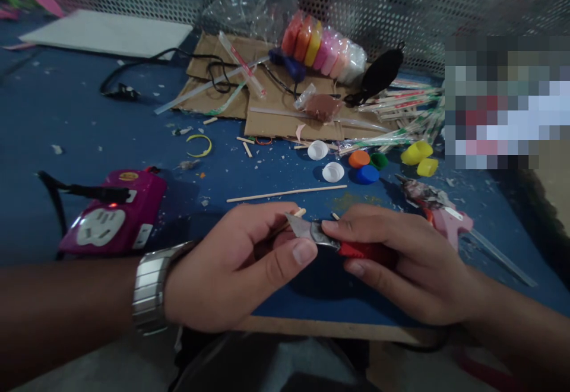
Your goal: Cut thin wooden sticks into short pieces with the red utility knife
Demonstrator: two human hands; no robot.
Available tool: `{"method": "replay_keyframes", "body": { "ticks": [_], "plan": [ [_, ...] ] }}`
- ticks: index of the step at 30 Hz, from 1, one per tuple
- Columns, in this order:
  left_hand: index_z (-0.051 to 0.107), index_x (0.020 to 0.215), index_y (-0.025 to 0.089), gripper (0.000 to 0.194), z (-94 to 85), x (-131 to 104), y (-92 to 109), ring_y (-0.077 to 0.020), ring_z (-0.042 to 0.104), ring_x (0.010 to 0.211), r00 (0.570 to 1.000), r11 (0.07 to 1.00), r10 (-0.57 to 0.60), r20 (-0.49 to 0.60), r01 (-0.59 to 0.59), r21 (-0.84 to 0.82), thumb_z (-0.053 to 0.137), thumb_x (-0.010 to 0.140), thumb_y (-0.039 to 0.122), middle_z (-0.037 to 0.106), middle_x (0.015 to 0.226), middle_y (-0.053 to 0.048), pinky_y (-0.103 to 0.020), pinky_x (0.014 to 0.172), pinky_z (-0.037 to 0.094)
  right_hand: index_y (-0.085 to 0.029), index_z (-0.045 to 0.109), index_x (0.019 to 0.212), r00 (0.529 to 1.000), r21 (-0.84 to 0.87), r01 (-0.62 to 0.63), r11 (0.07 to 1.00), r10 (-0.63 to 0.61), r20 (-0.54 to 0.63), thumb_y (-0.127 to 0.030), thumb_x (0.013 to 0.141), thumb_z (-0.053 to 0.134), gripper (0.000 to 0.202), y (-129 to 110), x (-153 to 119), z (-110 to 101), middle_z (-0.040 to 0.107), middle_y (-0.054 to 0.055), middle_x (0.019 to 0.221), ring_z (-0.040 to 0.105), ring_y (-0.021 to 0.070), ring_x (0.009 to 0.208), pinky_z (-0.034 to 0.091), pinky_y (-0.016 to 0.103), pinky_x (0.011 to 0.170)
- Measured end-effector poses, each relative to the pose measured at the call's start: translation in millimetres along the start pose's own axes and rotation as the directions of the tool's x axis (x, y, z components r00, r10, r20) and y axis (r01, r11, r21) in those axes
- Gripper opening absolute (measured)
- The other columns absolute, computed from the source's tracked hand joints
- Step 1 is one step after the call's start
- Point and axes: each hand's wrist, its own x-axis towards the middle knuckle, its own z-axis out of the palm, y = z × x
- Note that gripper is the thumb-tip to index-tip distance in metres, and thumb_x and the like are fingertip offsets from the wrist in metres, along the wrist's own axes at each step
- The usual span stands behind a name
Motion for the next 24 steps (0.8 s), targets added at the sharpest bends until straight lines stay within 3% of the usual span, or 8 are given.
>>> {"method": "replay_keyframes", "body": {
  "ticks": [7,12,18,24],
  "plan": [
    [0.051,0.073,0.021,0.046,2.7,3.9,4.7,-0.0070,0.024,0.055,1.000,0.996,0.008,0.013,-0.007,-0.089,0.084,0.103,0.035,0.034,0.064,0.011,-0.018,0.050,0.031,-0.030,0.065,0.165,1.000,0.028,-0.011,1.000,0.011,-0.016,-0.015,0.108,0.071,0.059,-3.1,-1.1,2.5,0.078,0.005,0.102,0.072,0.0222,0.083,0.059,0.035,0.069],
    [0.052,0.074,0.021,0.044,4.8,5.2,7.2,-0.0057,0.019,0.052,0.999,0.978,-0.037,0.027,0.041,-0.205,0.088,0.098,0.025,0.030,0.063,0.011,-0.019,0.043,0.016,-0.024,0.065,0.162,1.000,0.036,-0.002,0.999,0.002,-0.006,-0.012,0.108,0.069,0.055,-2.5,-3.2,3.2,0.077,0.006,0.104,0.072,0.0214,0.087,0.059,0.034,0.070],
    [0.053,0.078,0.021,0.040,3.9,2.4,0.6,-0.0068,0.029,0.059,0.990,0.949,-0.095,0.109,0.123,-0.291,0.087,0.100,0.026,0.035,0.067,0.010,-0.016,0.051,0.029,-0.021,0.064,0.160,1.000,0.033,0.000,0.999,-0.001,0.019,-0.014,0.110,0.069,0.051,-4.5,-3.6,2.2,0.079,0.008,0.107,0.075,0.0217,0.093,0.061,0.034,0.075],
    [0.047,0.070,0.020,0.050,1.5,2.3,0.6,-0.0053,0.024,0.057,0.982,0.948,-0.107,0.155,0.148,-0.283,0.089,0.097,0.024,0.029,0.064,0.011,-0.017,0.048,0.022,-0.023,0.063,0.160,1.000,0.041,-0.018,0.999,0.017,0.024,-0.013,0.111,0.067,0.050,-7.6,-4.2,2.9,0.077,0.005,0.109,0.073,0.0193,0.093,0.060,0.033,0.078]
  ]
}}
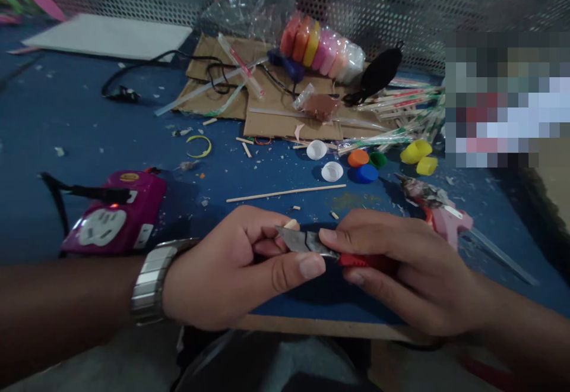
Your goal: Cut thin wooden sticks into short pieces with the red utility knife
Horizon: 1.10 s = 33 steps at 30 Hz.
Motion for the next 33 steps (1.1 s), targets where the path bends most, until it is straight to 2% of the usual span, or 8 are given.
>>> {"method": "replay_keyframes", "body": {
  "ticks": [8,13,22,25,29,31,33],
  "plan": [
    [0.046,0.072,0.021,0.044,-2.1,-2,2,-0.0035,0.019,0.054,0.994,0.994,-0.104,0.041,0.105,-0.036,0.082,0.099,0.024,0.028,0.062,0.013,-0.017,0.044,0.017,-0.021,0.066,0.156,1.000,-0.006,-0.010,1.000,0.010,0.013,-0.015,0.111,0.069,0.045,-1,-1,-1,0.075,0.004,0.108,0.070,0.0172,0.091,0.058,0.031,0.077],
    [0.044,0.069,0.021,0.048,-1.7,-5,3,-0.0032,0.019,0.053,0.990,0.990,-0.128,0.060,0.131,-0.045,0.083,0.097,0.021,0.027,0.060,0.013,-0.018,0.044,0.016,-0.020,0.067,0.154,1.000,-0.013,0.002,1.000,-0.002,0.030,-0.016,0.112,0.069,0.043,-3,0,-2,0.076,0.004,0.104,0.069,0.0161,0.088,0.057,0.029,0.077],
    [0.038,0.066,0.022,0.055,-3.1,-3,4,-0.0040,0.018,0.055,0.980,0.983,-0.159,0.116,0.168,-0.070,0.083,0.097,0.021,0.025,0.060,0.012,-0.019,0.045,0.016,-0.022,0.067,0.152,0.998,-0.091,0.038,0.995,-0.034,0.050,-0.014,0.112,0.068,0.041,-2,-1,-6,0.076,0.007,0.112,0.071,0.0159,0.088,0.061,0.027,0.075],
    [0.037,0.067,0.022,0.054,-3.2,-3,4,-0.0039,0.018,0.055,0.981,0.985,-0.157,0.113,0.165,-0.060,0.081,0.098,0.023,0.024,0.061,0.012,-0.019,0.046,0.016,-0.023,0.067,0.152,0.998,-0.119,0.051,0.992,-0.045,0.051,-0.014,0.111,0.067,0.042,1,-2,-7,0.074,0.006,0.111,0.072,0.0163,0.087,0.060,0.028,0.074],
    [0.040,0.069,0.022,0.058,-3.7,-1,3,-0.0045,0.017,0.055,0.977,0.978,-0.191,0.090,0.198,-0.074,0.090,0.095,0.035,0.024,0.061,0.012,-0.021,0.046,0.014,-0.027,0.066,0.158,0.997,-0.145,0.070,0.987,-0.064,0.044,-0.015,0.109,0.069,0.050,7,-2,-9,0.074,0.006,0.111,0.073,0.0176,0.085,0.060,0.029,0.071],
    [0.035,0.068,0.023,0.067,-4.3,1,2,-0.0053,0.019,0.057,0.985,0.983,-0.164,0.044,0.167,-0.075,0.095,0.092,0.040,0.025,0.062,0.012,-0.021,0.048,0.017,-0.030,0.063,0.161,0.997,-0.134,0.072,0.988,-0.070,0.023,-0.014,0.107,0.071,0.057,10,-3,-10,0.077,0.005,0.109,0.075,0.0196,0.086,0.062,0.031,0.073],
    [0.030,0.069,0.023,0.073,-5.5,2,0,-0.0062,0.022,0.059,0.993,0.992,-0.114,-0.010,0.113,-0.065,0.096,0.092,0.046,0.027,0.063,0.012,-0.022,0.051,0.022,-0.036,0.060,0.164,0.999,-0.148,0.019,0.989,-0.027,-0.047,-0.016,0.106,0.073,0.062,11,-5,-11,0.080,0.004,0.113,0.077,0.0228,0.093,0.064,0.035,0.080]
  ]
}}
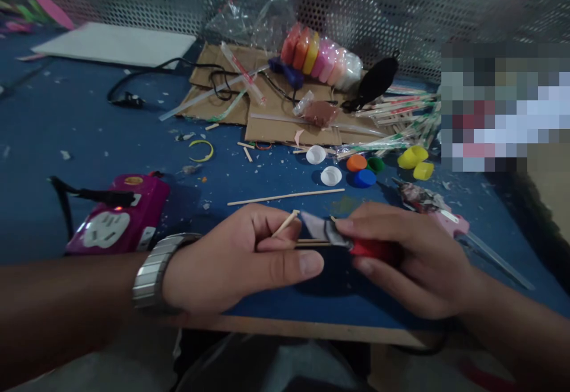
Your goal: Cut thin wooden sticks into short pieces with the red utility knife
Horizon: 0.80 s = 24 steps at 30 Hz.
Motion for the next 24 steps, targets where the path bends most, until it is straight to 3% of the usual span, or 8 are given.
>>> {"method": "replay_keyframes", "body": {
  "ticks": [5,9,12,17,21,24],
  "plan": [
    [0.051,0.082,0.022,0.048,-4.1,2,-9,-0.0088,0.037,0.061,0.997,0.997,0.071,-0.027,-0.070,0.021,0.075,0.108,0.054,0.045,0.067,0.008,-0.023,0.056,0.031,-0.038,0.057,0.165,0.942,-0.104,-0.288,0.952,0.261,-0.213,-0.031,0.110,0.074,0.058,4,-4,4,0.077,0.006,0.125,0.075,0.0255,0.100,0.063,0.040,0.088],
    [0.058,0.100,0.021,0.028,-4.0,2,-15,-0.0098,0.029,0.060,0.994,0.993,0.090,-0.057,-0.094,-0.074,0.056,0.117,0.044,0.038,0.069,0.010,-0.022,0.054,0.029,-0.032,0.057,0.163,0.910,-0.154,-0.395,0.906,0.363,-0.202,-0.038,0.112,0.071,0.054,9,0,8,0.076,0.008,0.125,0.077,0.0275,0.102,0.064,0.045,0.092],
    [0.055,0.105,0.023,0.021,-3.1,4,-16,-0.0107,0.025,0.060,0.991,0.996,0.074,-0.108,-0.079,-0.046,0.047,0.120,0.036,0.039,0.070,0.010,-0.022,0.054,0.027,-0.029,0.057,0.161,0.896,-0.186,-0.438,0.879,0.411,-0.167,-0.037,0.109,0.072,0.055,13,3,10,0.079,0.011,0.129,0.080,0.0304,0.106,0.064,0.049,0.095],
    [0.061,0.101,0.022,0.024,-2.1,2,-13,-0.0105,0.040,0.065,0.975,0.963,0.179,-0.131,-0.147,0.226,0.055,0.118,0.038,0.053,0.078,0.006,-0.022,0.058,0.037,-0.025,0.060,0.158,0.901,-0.237,-0.433,0.870,0.412,-0.136,-0.033,0.107,0.071,0.052,14,6,10,0.083,0.014,0.128,0.082,0.0350,0.116,0.064,0.055,0.103],
    [0.074,0.098,0.020,0.017,-1.4,0,-6,-0.0104,0.057,0.073,0.947,0.793,0.314,-0.060,-0.227,0.565,0.064,0.110,0.027,0.069,0.084,0.003,-0.022,0.066,0.046,-0.025,0.063,0.155,0.915,-0.253,-0.402,0.880,0.376,-0.145,-0.034,0.107,0.072,0.049,14,6,10,0.082,0.015,0.135,0.081,0.0358,0.122,0.065,0.055,0.104],
    [0.079,0.100,0.021,0.018,-1.9,-1,-3,-0.0100,0.063,0.071,0.937,0.715,0.349,-0.034,-0.242,0.656,0.063,0.108,0.023,0.075,0.082,0.004,-0.021,0.066,0.048,-0.026,0.062,0.156,0.912,-0.229,-0.407,0.884,0.379,-0.155,-0.036,0.107,0.074,0.052,16,5,11,0.080,0.016,0.142,0.080,0.0361,0.124,0.064,0.055,0.106]
  ]
}}
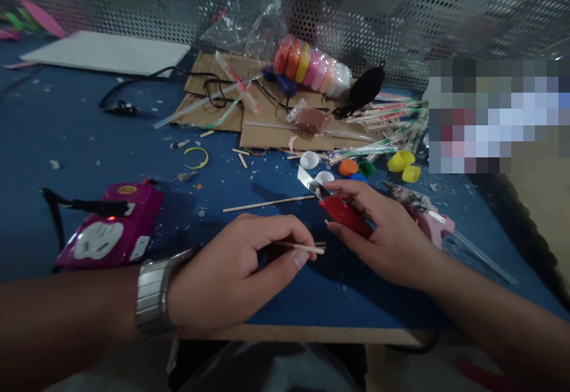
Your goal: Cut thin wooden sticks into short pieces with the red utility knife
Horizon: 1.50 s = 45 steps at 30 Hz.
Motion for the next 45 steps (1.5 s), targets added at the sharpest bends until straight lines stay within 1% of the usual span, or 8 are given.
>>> {"method": "replay_keyframes", "body": {
  "ticks": [11,16,23,29,33,38,41,45],
  "plan": [
    [0.077,0.101,0.021,0.024,0.8,0,-4,-0.0126,0.064,0.075,0.999,1.000,-0.019,-0.042,0.020,0.018,0.059,0.113,0.030,0.073,0.084,0.003,-0.023,0.071,0.052,-0.031,0.058,0.162,1.000,0.184,0.007,0.983,-0.010,0.014,-0.038,0.111,0.075,0.054,0,-6,-1,0.079,0.012,0.139,0.081,0.0308,0.124,0.065,0.048,0.106],
    [0.068,0.095,0.021,0.033,-0.3,2,-2,-0.0123,0.053,0.071,0.996,0.999,-0.048,-0.073,0.049,0.013,0.051,0.116,0.038,0.060,0.079,0.003,-0.023,0.065,0.046,-0.032,0.059,0.162,0.999,0.306,0.014,0.952,-0.029,0.046,-0.034,0.115,0.070,0.048,-2,-8,-3,0.079,0.013,0.146,0.081,0.0289,0.127,0.069,0.042,0.098],
    [0.057,0.108,0.023,0.016,0.8,3,-4,-0.0098,0.032,0.054,0.980,0.984,-0.164,-0.111,0.155,-0.088,0.060,0.110,0.039,0.044,0.065,0.012,-0.021,0.048,0.030,-0.032,0.065,0.156,0.999,0.346,0.027,0.938,-0.038,0.025,-0.035,0.114,0.074,0.043,-4,-7,-3,0.084,0.008,0.136,0.083,0.0251,0.122,0.070,0.039,0.102],
    [0.060,0.096,0.022,0.026,0.4,5,-3,-0.0104,0.043,0.061,0.985,0.981,-0.164,-0.057,0.157,-0.112,0.061,0.111,0.043,0.050,0.072,0.007,-0.021,0.055,0.039,-0.029,0.085,0.126,0.993,0.278,0.103,0.955,-0.084,-0.079,-0.028,0.112,0.075,0.017,-11,0,-5,0.091,0.005,0.126,0.088,0.0232,0.117,0.071,0.036,0.105],
    [0.059,0.097,0.022,0.024,0.5,4,-2,-0.0103,0.042,0.061,0.984,0.975,-0.173,-0.041,0.166,-0.146,0.065,0.108,0.043,0.047,0.072,0.008,-0.020,0.055,0.037,-0.030,0.092,0.113,0.986,0.243,0.132,0.961,-0.104,-0.127,-0.024,0.107,0.081,0.014,-11,5,-7,0.094,0.004,0.119,0.089,0.0268,0.120,0.072,0.040,0.108],
    [0.060,0.098,0.023,0.024,-0.3,1,-1,-0.0104,0.041,0.061,0.986,0.976,-0.165,-0.011,0.162,-0.143,0.066,0.108,0.043,0.046,0.071,0.008,-0.020,0.054,0.036,-0.030,0.092,0.098,0.988,0.259,0.109,0.960,-0.077,-0.131,-0.032,0.102,0.088,0.006,-9,6,-7,0.094,0.005,0.114,0.090,0.0303,0.118,0.074,0.044,0.105],
    [0.060,0.100,0.022,0.023,0.2,0,-3,-0.0103,0.040,0.061,0.987,0.979,-0.160,-0.011,0.157,-0.127,0.063,0.109,0.043,0.046,0.072,0.008,-0.020,0.054,0.037,-0.029,0.087,0.087,0.989,0.291,0.062,0.955,-0.021,-0.143,-0.039,0.098,0.093,0.017,-10,5,-7,0.094,0.006,0.112,0.090,0.0328,0.116,0.075,0.045,0.101],
    [0.060,0.100,0.022,0.022,1.6,-1,-5,-0.0100,0.041,0.062,0.993,0.986,-0.119,-0.022,0.116,-0.122,0.059,0.113,0.041,0.047,0.073,0.008,-0.019,0.055,0.037,-0.028,0.082,0.096,0.984,0.339,0.017,0.941,0.045,-0.175,-0.046,0.111,0.078,0.023,-9,2,-7,0.093,0.006,0.108,0.089,0.0304,0.116,0.073,0.041,0.094]
  ]
}}
